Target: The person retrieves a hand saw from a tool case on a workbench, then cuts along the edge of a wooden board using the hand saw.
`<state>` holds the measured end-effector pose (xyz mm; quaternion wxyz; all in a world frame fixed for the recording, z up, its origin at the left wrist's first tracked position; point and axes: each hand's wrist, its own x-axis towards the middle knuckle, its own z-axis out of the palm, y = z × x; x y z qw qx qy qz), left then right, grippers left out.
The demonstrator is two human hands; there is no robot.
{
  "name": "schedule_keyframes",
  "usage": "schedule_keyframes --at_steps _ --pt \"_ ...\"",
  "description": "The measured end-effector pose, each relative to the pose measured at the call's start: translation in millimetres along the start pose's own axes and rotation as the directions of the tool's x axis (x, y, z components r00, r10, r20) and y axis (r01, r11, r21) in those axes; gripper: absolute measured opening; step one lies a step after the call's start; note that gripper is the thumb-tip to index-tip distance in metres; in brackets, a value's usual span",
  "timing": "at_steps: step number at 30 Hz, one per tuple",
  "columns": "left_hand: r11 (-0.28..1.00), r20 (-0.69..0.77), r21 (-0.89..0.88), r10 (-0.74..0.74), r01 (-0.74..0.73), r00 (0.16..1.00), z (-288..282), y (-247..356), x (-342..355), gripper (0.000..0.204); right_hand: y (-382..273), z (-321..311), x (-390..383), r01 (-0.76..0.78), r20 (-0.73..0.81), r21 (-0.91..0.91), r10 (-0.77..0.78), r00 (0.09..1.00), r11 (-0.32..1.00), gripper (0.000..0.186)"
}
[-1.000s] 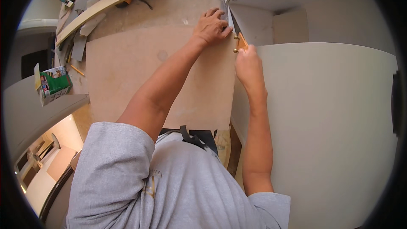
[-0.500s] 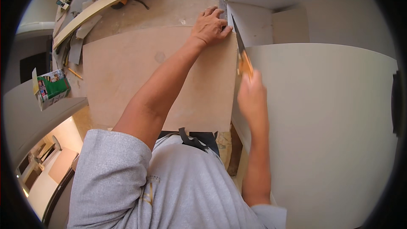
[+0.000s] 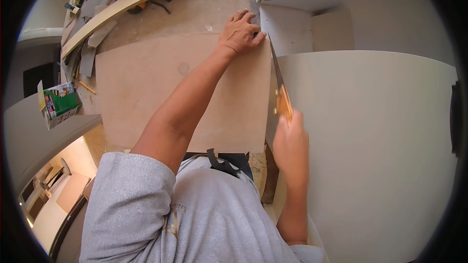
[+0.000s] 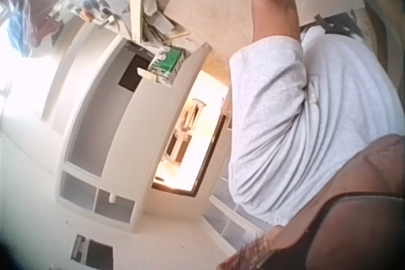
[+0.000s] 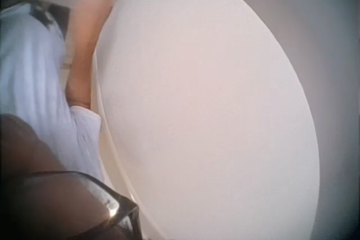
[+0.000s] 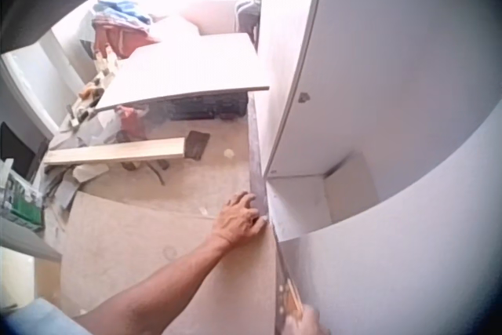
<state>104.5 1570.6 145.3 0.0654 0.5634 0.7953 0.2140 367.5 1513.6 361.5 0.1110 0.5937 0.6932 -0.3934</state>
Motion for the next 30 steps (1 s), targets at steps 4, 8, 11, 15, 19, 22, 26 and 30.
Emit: schedule_keyframes --at_steps 4,8,11,15,19,22,26,30 --pt "1.0 0.005 -0.006 0.003 -0.003 1.0 -2 0 -1 0.039 -36 28 123 0.245 -0.098 -0.021 -0.246 0.964 0.969 0.035" --pt "1.0 -0.057 -0.024 0.01 -0.012 0.998 0 1 -1 0.039 -37 27 137 0.17 -0.065 0.062 -0.166 0.984 0.983 0.035" --pt "1.0 -0.052 -0.007 0.019 -0.02 0.998 1 0 -1 0.039 -8 13 58 0.163 -0.05 -0.008 -0.164 0.985 0.987 0.035" --pt "1.0 -0.054 -0.024 0.013 -0.014 0.998 3 -1 -2 0.039 14 -2 -21 -0.018 -0.008 0.02 0.018 1.0 1.0 0.032" --pt "0.997 -0.033 -0.07 -0.016 0.014 0.999 2 0 -2 0.039 -15 13 55 0.059 0.015 -0.013 -0.059 0.998 0.998 0.037" --pt "1.0 -0.041 0.0 0.011 -0.011 0.999 0 1 -2 0.038 -38 28 132 0.242 -0.091 -0.063 -0.247 0.965 0.968 0.039" --pt "0.999 -0.09 -0.049 0.01 -0.014 0.996 1 2 -1 0.037 -27 24 123 0.294 -0.134 0.008 -0.29 0.948 0.956 0.038" --pt "0.999 -0.058 -0.035 0.016 -0.018 0.998 3 1 -1 0.037 -1 1 14 0.059 0.001 0.026 -0.059 0.998 0.998 0.032"
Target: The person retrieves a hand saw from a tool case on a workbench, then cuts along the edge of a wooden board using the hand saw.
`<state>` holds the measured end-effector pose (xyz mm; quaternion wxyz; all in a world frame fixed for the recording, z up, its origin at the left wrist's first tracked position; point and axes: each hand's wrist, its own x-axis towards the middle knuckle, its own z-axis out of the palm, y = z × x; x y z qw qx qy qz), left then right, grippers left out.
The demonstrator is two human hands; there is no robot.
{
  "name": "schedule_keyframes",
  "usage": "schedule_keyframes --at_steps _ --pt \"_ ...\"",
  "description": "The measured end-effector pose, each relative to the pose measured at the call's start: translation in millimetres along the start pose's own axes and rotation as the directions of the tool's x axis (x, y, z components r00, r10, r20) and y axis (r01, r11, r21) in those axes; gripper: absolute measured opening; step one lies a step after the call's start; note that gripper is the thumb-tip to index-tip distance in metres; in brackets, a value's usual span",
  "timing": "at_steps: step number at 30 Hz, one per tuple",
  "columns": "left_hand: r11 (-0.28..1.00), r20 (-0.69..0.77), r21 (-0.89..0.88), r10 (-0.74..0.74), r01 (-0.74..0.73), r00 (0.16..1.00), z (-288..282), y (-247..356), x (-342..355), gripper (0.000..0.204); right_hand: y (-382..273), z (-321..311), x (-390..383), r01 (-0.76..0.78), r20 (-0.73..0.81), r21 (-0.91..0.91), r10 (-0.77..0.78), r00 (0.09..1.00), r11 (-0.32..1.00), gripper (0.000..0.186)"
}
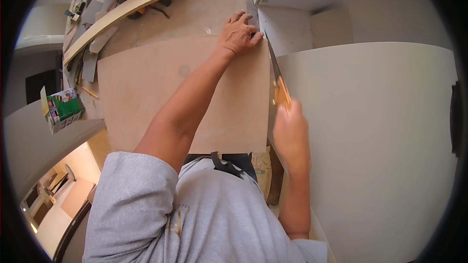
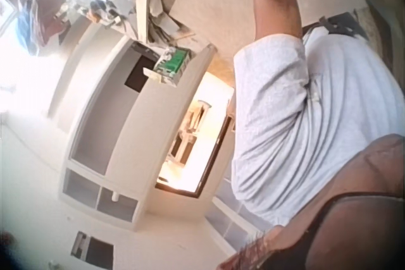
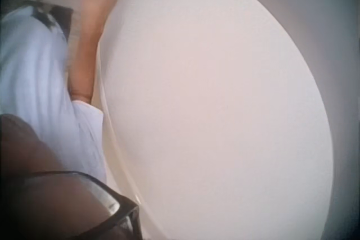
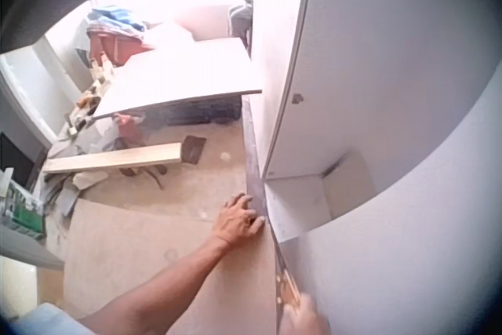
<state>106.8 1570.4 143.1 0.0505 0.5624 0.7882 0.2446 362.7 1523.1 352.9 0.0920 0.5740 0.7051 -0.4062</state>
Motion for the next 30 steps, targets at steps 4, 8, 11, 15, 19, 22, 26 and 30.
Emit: schedule_keyframes --at_steps 4,8,11,15,19,22,26,30 --pt "1.0 -0.009 -0.014 -0.011 0.011 1.0 1 -1 0 0.038 -6 -5 -14 0.025 -0.011 -0.015 -0.026 1.0 1.0 0.029" --pt "1.0 -0.044 -0.029 -0.008 0.006 0.999 -2 0 0 0.037 -31 24 115 0.148 -0.058 -0.011 -0.148 0.987 0.989 0.036" --pt "1.0 -0.007 0.009 0.014 -0.014 1.0 -4 2 0 0.035 -32 36 156 0.174 -0.108 -0.036 -0.177 0.978 0.984 0.038" --pt "1.0 -0.01 -0.009 -0.003 0.003 1.0 -3 2 1 0.034 -8 13 74 0.088 -0.031 -0.012 -0.089 0.996 0.996 0.038" --pt "0.999 0.046 0.031 -0.014 0.012 0.999 -2 0 1 0.037 8 -7 -21 -0.086 0.055 0.014 0.085 0.995 0.996 0.035" --pt "1.0 0.035 -0.009 -0.016 0.016 0.999 -1 -1 1 0.037 -3 3 8 0.024 -0.001 0.058 -0.024 1.0 0.998 0.034" --pt "1.0 -0.022 0.022 0.003 -0.002 1.0 -2 0 2 0.036 -29 27 127 0.228 -0.122 -0.068 -0.235 0.964 0.971 0.038" --pt "1.0 -0.014 0.019 0.008 -0.008 1.0 -3 2 -1 0.036 -18 27 117 0.236 -0.118 0.009 -0.234 0.965 0.972 0.037"
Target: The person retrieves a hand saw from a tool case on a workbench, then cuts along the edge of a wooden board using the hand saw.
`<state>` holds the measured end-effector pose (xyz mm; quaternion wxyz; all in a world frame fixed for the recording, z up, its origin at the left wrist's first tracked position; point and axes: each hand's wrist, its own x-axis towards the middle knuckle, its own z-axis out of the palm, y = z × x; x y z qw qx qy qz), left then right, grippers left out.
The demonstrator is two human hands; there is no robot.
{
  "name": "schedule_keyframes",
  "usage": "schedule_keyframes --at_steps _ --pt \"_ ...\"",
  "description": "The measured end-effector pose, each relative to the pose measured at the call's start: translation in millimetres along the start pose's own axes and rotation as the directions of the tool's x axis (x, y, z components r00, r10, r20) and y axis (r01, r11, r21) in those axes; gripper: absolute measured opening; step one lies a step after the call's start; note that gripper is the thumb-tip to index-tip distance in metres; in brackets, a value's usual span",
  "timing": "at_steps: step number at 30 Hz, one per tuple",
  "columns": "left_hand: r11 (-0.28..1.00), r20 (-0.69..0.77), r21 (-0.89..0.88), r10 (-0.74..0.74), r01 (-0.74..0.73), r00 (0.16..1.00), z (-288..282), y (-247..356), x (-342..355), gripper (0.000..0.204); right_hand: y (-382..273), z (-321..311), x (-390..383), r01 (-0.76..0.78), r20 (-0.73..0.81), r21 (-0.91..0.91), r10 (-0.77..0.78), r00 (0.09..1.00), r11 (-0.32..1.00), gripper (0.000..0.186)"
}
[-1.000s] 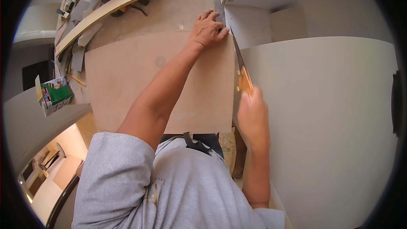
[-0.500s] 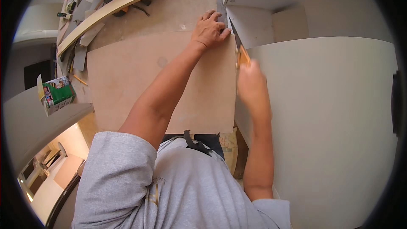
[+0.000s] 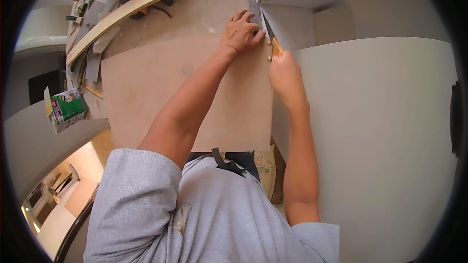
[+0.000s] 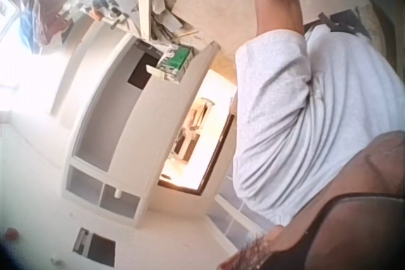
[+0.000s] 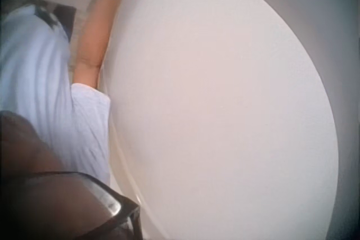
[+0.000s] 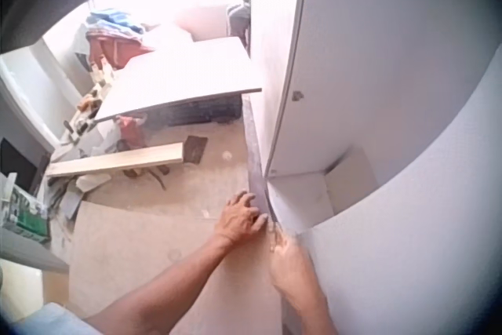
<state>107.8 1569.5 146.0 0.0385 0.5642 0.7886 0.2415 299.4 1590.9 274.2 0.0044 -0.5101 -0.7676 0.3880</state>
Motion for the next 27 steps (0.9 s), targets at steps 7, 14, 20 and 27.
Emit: schedule_keyframes --at_steps 7,14,20,27 --pt "1.0 0.014 -0.015 -0.015 0.015 1.0 2 -1 1 0.037 -7 -44 -156 -0.249 0.067 0.013 0.248 0.966 0.968 0.03" --pt "1.0 0.037 0.021 -0.01 0.009 0.999 0 -3 2 0.037 -12 3 14 -0.013 0.027 -0.132 0.017 1.0 0.991 0.033" --pt "1.0 0.003 -0.024 0.004 -0.004 1.0 1 -2 3 0.037 -1 -27 -91 -0.163 0.077 -0.041 0.165 0.983 0.986 0.036" --pt "0.999 0.019 -0.024 -0.023 0.024 1.0 3 -3 1 0.037 -13 -32 -91 -0.248 0.131 -0.075 0.256 0.958 0.966 0.035"
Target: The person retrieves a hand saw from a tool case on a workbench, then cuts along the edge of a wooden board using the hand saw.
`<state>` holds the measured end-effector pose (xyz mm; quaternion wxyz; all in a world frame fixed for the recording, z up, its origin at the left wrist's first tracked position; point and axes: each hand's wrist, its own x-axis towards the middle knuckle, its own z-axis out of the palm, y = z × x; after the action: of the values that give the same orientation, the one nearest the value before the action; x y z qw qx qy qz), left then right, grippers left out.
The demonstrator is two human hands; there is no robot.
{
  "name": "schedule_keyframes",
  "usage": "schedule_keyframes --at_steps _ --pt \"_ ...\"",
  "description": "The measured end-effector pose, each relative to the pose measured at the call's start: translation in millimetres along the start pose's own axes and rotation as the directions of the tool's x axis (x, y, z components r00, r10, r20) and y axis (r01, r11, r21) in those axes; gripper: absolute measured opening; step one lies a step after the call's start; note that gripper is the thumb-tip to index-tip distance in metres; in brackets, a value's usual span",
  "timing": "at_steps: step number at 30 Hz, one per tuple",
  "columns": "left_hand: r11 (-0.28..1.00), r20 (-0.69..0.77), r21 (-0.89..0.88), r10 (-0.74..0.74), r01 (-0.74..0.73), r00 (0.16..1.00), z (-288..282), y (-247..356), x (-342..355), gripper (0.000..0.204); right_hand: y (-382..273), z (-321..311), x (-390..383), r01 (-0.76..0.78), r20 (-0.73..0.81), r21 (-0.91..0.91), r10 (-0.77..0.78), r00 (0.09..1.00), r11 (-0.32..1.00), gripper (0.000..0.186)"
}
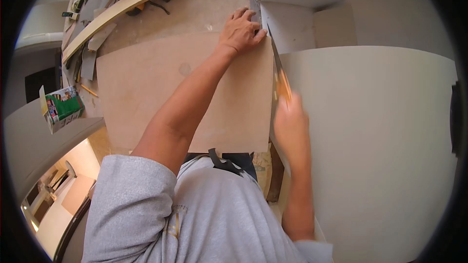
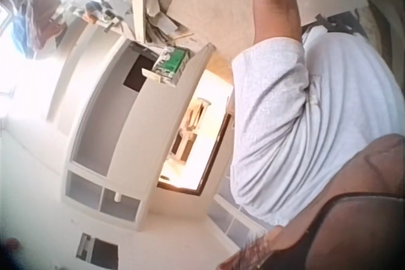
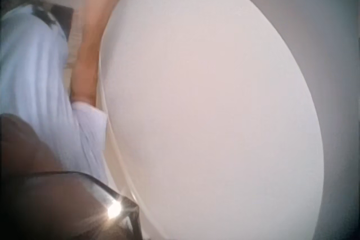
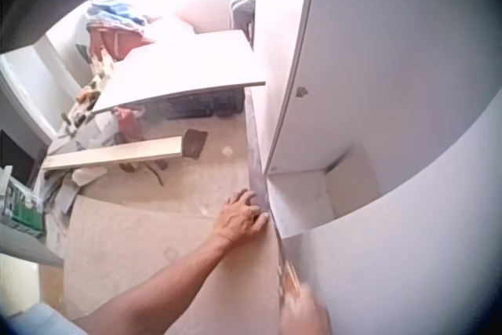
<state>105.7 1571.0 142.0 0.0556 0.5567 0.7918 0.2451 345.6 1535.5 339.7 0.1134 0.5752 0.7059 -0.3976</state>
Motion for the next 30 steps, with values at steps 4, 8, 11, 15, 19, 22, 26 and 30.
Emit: schedule_keyframes --at_steps 4,8,11,15,19,22,26,30 --pt "0.999 0.044 0.049 -0.008 0.006 0.999 -5 3 1 0.036 -22 21 117 0.251 -0.148 -0.128 -0.268 0.952 0.96 0.039" --pt "1.0 -0.003 -0.008 0.002 -0.002 1.0 -7 5 1 0.036 -11 12 82 0.103 -0.059 -0.009 -0.103 0.993 0.995 0.036" --pt "1.0 -0.006 -0.013 0.009 -0.009 1.0 -5 3 1 0.037 5 -10 -19 0.004 0.008 0.038 -0.004 1.0 0.999 0.031" --pt "1.0 0.059 0.028 -0.012 0.011 0.998 -2 2 0 0.039 4 -13 -44 -0.04 -0.006 0.019 0.04 0.999 0.999 0.029" --pt "1.0 0.006 0.008 0.013 -0.013 1.0 -5 3 0 0.037 -24 13 85 0.124 -0.057 0.013 -0.123 0.991 0.992 0.036" --pt "1.0 0.006 0.02 0.008 -0.008 1.0 -8 5 1 0.037 -30 21 129 0.185 -0.097 0.003 -0.184 0.978 0.983 0.038" --pt "1.0 -0.031 0.003 0.013 -0.013 0.999 -7 4 0 0.036 -3 2 46 0.093 -0.042 -0.01 -0.094 0.995 0.996 0.038" --pt "1.0 0.039 0.022 -0.007 0.006 0.999 -2 2 0 0.037 19 -17 -53 -0.078 0.048 -0.006 0.078 0.996 0.997 0.032"
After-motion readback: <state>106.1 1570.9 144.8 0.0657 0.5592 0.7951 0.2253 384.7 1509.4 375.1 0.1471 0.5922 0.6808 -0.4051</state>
